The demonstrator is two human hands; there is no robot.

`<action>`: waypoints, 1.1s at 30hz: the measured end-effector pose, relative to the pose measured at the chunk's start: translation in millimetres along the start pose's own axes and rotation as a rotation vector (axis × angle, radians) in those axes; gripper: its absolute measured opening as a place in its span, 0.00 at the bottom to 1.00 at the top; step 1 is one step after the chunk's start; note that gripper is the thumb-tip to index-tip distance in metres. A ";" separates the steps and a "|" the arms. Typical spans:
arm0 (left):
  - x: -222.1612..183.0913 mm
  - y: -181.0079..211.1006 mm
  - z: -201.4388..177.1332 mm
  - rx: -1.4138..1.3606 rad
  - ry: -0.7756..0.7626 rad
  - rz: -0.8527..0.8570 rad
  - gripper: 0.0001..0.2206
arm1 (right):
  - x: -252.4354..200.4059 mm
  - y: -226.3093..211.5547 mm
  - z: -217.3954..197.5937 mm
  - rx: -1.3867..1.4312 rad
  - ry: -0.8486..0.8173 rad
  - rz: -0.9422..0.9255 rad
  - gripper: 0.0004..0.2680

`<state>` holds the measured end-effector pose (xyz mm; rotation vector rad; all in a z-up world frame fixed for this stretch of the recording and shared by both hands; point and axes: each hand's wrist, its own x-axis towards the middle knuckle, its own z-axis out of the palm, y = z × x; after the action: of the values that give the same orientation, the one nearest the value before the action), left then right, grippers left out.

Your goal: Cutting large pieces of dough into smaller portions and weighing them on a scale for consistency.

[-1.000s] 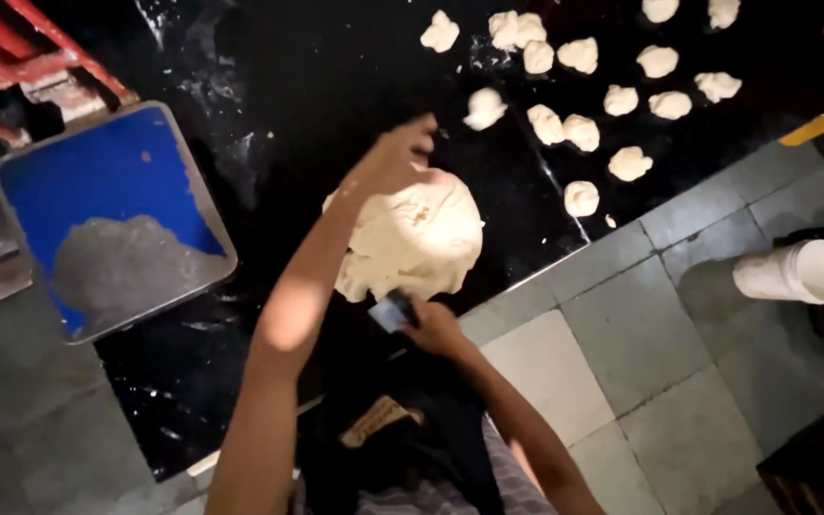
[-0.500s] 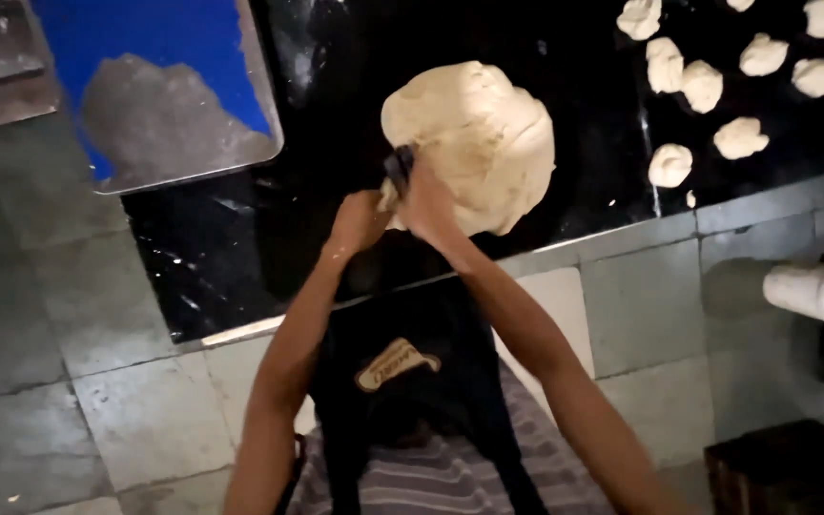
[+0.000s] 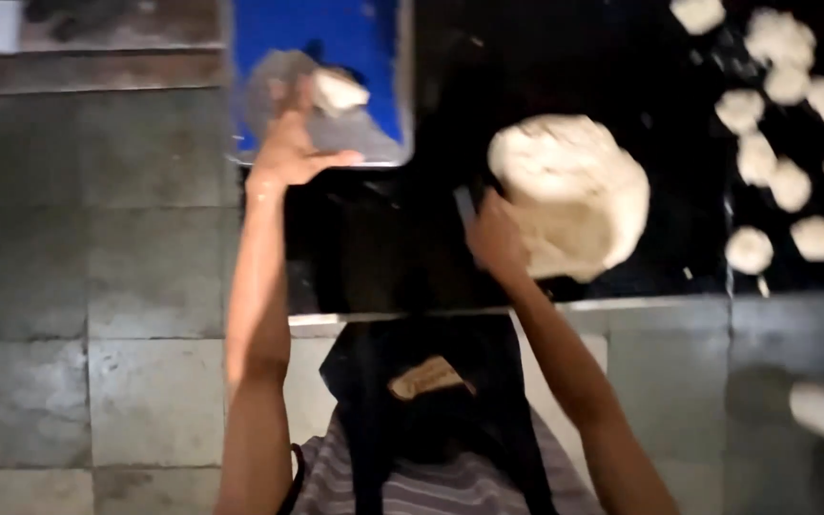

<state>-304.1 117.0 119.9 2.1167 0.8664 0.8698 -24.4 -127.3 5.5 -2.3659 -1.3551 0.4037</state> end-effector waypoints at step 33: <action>-32.9 -98.1 128.8 0.520 0.044 -0.679 0.07 | 122.3 -243.2 -15.4 -0.059 -0.313 -0.481 0.20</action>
<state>-254.0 102.6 -36.8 1.9737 1.8439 0.3493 -142.0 88.1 124.3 -1.9786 -2.0361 0.6099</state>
